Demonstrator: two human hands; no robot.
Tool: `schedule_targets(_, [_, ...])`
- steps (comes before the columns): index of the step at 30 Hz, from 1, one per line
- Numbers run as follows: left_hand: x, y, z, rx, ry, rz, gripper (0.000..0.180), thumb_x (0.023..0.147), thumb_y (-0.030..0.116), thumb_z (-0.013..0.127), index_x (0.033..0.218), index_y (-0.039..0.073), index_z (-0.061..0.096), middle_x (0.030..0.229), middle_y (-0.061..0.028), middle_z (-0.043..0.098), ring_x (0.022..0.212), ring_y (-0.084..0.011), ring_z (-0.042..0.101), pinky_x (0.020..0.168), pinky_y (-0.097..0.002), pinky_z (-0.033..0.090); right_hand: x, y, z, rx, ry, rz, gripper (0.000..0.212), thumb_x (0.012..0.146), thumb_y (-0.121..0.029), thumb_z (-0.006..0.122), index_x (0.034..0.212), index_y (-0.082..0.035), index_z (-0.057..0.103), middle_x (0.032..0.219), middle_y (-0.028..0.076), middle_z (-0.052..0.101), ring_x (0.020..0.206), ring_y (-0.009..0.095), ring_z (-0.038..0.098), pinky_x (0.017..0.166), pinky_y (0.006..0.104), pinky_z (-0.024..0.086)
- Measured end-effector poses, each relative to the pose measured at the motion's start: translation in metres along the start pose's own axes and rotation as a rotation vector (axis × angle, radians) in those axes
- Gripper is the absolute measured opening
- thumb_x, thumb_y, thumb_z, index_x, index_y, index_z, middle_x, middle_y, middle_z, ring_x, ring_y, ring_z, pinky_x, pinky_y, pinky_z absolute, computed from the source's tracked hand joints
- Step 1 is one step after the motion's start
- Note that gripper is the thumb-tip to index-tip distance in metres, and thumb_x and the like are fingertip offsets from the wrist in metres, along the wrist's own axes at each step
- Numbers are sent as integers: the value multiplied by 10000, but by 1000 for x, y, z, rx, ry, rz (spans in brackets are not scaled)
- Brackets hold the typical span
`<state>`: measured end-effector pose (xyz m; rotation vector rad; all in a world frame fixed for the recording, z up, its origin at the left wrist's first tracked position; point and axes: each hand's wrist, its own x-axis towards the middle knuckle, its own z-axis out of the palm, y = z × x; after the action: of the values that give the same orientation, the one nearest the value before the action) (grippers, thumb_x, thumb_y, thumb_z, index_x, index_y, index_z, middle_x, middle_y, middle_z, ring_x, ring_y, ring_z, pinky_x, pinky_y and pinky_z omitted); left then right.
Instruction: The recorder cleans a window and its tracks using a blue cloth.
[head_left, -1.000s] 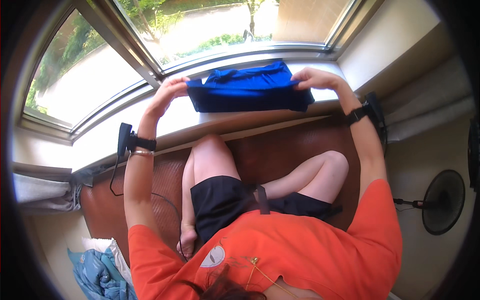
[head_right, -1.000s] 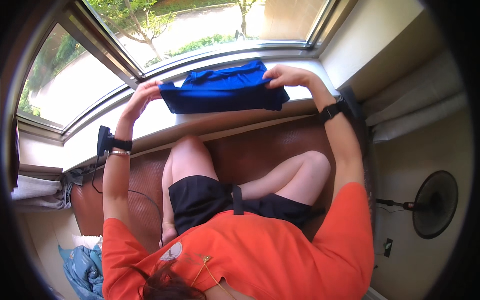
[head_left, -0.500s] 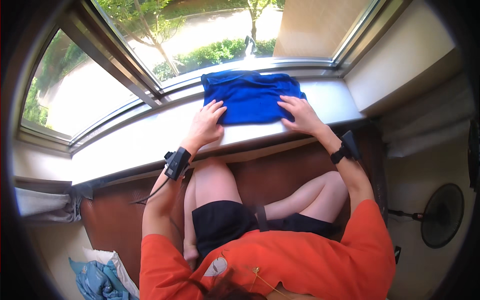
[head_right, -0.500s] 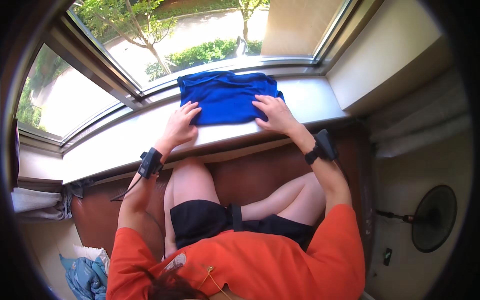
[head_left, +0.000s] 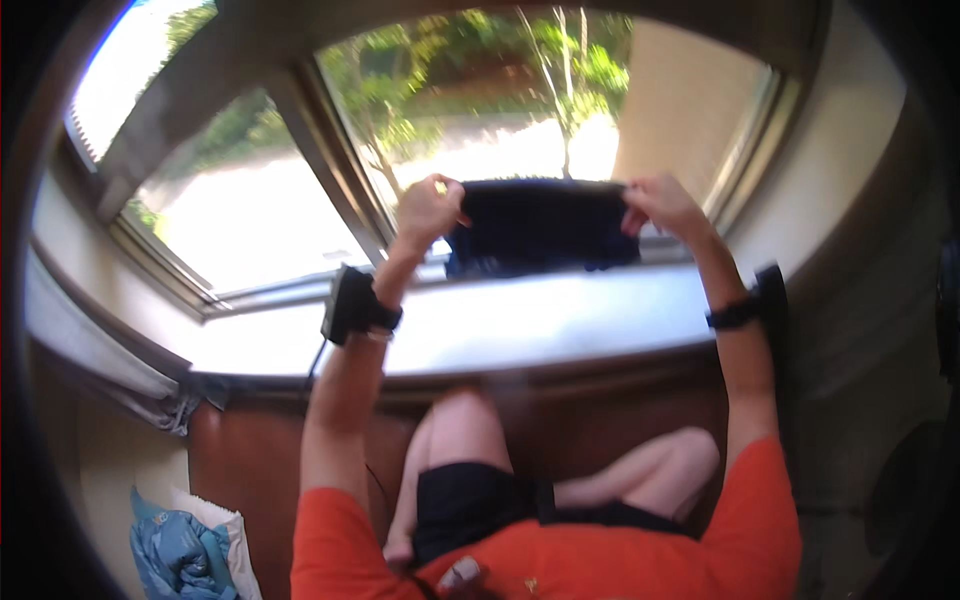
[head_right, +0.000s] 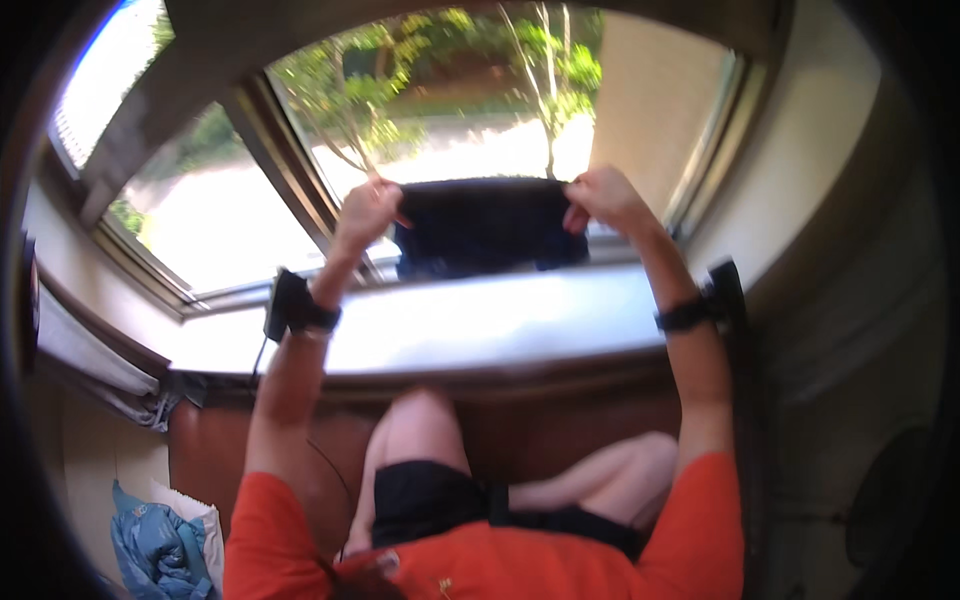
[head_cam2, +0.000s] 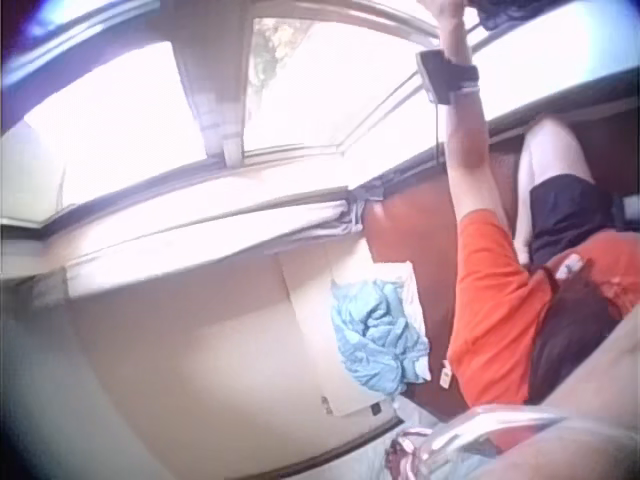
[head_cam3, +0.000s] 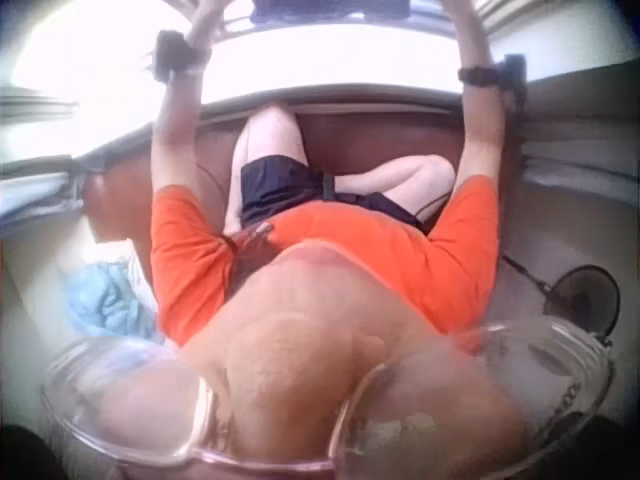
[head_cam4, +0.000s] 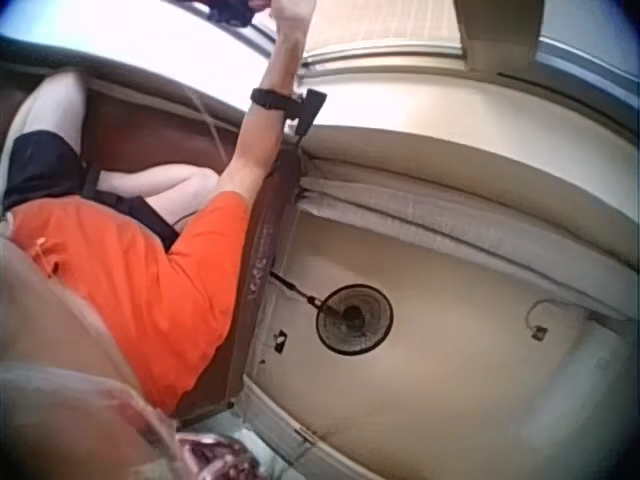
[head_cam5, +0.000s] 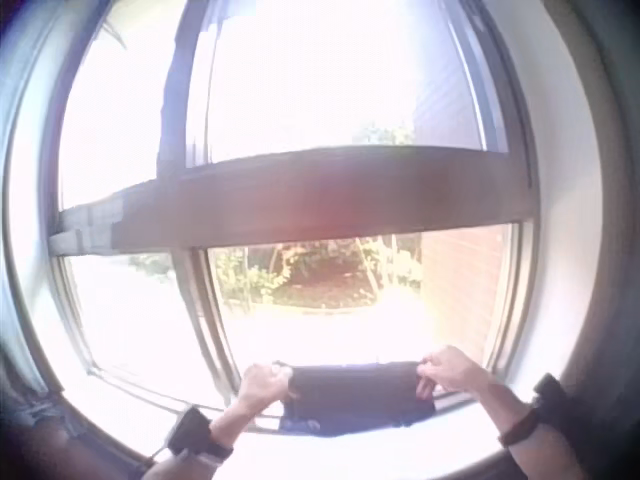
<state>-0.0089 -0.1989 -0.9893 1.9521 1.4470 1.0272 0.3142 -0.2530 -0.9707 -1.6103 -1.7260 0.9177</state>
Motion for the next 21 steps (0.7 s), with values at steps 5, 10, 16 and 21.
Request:
schedule_targets(5, [11,24,-6,-899,159,-237,207,901,96,374,1067,10,462,932,-173,616,781,-263,657,684,-345,566,14,-52,5,230,137,-69,206,909,-141,444,946,13,575,750,129,671,618,180,664,435,230,486])
schedule_targets(10, [41,31,-6,-744,711,285,259,868,3,397,1126,-17,412,906,-145,582,821,-208,626,718,-280,522,63,-83,45,450,534,-435,158,890,-55,454,975,27,559,752,113,652,620,159,640,546,260,523])
schedule_targets(16, [85,55,-26,27,987,785,556,881,112,499,1364,10,243,1228,-250,440,1099,-362,481,936,-405,381,108,-133,99,-540,1120,-1023,535,804,-270,600,1281,-86,443,939,174,512,893,321,488,796,443,393])
schedule_targets(21, [109,9,-50,755,878,667,520,830,107,535,1318,23,375,1230,-221,459,835,-338,491,774,-413,432,154,-145,120,-667,978,-1041,579,815,-421,559,1299,-123,449,789,90,504,700,260,479,672,422,393])
